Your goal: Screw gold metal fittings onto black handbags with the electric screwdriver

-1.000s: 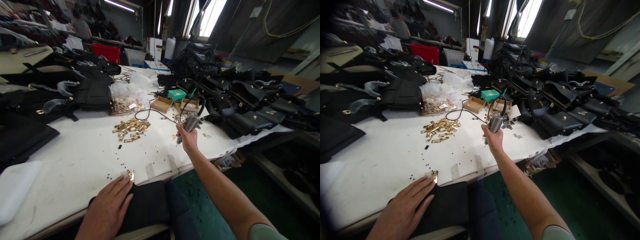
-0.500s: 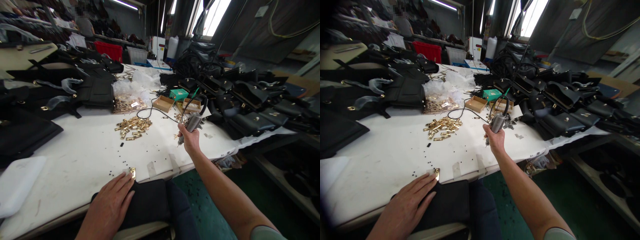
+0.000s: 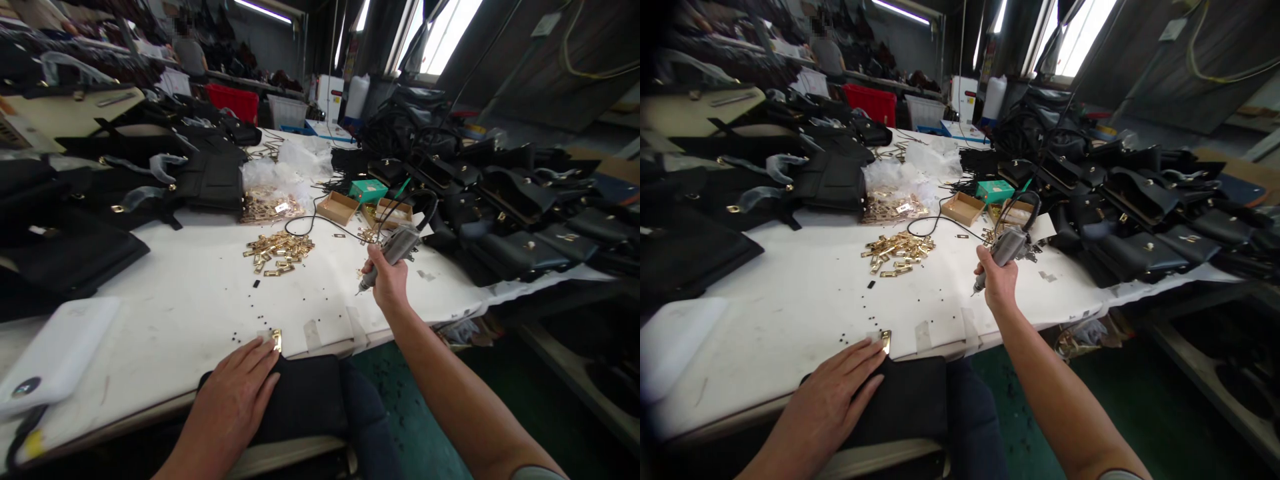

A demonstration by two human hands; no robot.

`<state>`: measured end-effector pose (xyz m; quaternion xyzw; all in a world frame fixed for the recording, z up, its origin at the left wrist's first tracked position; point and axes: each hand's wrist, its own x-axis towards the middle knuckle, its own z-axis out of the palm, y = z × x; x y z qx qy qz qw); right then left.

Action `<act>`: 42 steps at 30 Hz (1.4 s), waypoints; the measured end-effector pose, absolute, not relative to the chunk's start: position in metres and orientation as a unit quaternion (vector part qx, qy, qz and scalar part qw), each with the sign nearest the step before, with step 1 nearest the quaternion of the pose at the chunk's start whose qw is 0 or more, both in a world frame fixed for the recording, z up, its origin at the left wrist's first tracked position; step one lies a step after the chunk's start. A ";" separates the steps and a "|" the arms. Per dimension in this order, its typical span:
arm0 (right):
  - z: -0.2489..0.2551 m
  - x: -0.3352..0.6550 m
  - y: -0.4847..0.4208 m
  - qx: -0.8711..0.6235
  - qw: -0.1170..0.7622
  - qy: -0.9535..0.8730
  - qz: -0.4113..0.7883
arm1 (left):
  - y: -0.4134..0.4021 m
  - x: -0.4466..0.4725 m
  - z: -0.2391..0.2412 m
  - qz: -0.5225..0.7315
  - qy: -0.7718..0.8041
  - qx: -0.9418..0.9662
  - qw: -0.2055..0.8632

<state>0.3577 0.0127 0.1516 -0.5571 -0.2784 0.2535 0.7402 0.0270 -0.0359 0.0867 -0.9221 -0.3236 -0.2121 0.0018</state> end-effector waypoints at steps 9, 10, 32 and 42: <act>0.148 0.339 0.024 -0.554 0.743 -0.261 0.271 | -0.041 0.029 0.091 -0.200 -0.342 -0.918 -0.025; 0.147 0.339 0.025 -0.556 0.743 -0.259 0.268 | -0.042 0.029 0.091 -0.203 -0.344 -0.916 -0.028; 0.173 0.221 -0.008 -0.444 0.717 -0.232 0.485 | -0.052 0.038 0.114 -0.191 -0.419 -0.873 -0.162; 0.170 0.189 -0.018 -0.435 0.696 -0.243 0.517 | -0.052 0.039 0.115 -0.193 -0.431 -0.865 -0.172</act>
